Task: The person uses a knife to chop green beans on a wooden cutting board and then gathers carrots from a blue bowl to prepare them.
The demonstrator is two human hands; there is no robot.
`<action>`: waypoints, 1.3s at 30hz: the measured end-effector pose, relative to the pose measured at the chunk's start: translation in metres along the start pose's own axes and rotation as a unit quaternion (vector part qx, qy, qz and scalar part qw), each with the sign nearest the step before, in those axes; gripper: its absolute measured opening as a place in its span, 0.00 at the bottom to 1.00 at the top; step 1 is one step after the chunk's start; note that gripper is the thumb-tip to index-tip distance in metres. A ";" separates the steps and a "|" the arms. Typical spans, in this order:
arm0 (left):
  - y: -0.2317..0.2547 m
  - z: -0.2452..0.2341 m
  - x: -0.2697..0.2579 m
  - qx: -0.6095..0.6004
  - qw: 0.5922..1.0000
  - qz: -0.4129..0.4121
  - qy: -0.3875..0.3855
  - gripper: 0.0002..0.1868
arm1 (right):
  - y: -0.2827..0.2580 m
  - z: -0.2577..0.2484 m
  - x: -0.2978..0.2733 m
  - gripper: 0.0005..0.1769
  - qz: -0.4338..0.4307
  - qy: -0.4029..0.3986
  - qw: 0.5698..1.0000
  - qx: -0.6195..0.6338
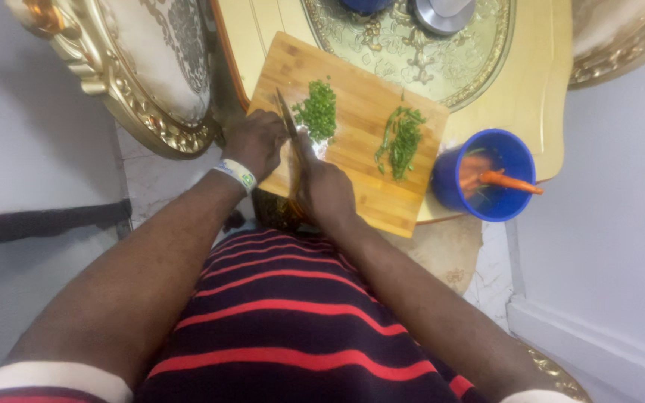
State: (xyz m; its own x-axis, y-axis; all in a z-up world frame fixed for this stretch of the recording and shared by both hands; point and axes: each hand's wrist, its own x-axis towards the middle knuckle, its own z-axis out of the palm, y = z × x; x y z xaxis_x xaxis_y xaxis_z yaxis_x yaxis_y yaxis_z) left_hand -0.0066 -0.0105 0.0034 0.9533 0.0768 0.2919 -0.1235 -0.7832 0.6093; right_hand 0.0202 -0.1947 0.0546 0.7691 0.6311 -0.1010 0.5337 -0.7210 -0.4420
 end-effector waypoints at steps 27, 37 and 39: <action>-0.007 0.014 0.005 0.009 0.998 -0.031 -0.046 0.05 | 0.017 0.000 0.013 0.43 0.035 -0.052 0.994 -0.092; -0.008 0.005 -0.035 0.009 0.999 0.026 0.026 0.05 | -0.003 -0.010 0.017 0.39 0.008 -0.084 0.993 -0.079; -0.003 0.006 -0.039 -0.015 1.000 -0.002 0.017 0.04 | -0.003 -0.010 0.014 0.38 0.008 -0.107 0.990 -0.091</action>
State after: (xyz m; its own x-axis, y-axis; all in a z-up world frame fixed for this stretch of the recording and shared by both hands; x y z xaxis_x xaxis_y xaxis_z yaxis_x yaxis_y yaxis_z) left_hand -0.0420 -0.0146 -0.0141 0.9436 0.1013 0.3151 -0.1292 -0.7637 0.6325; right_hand 0.0327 -0.1862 0.0636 0.6964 0.6515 -0.3010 0.5917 -0.7586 -0.2729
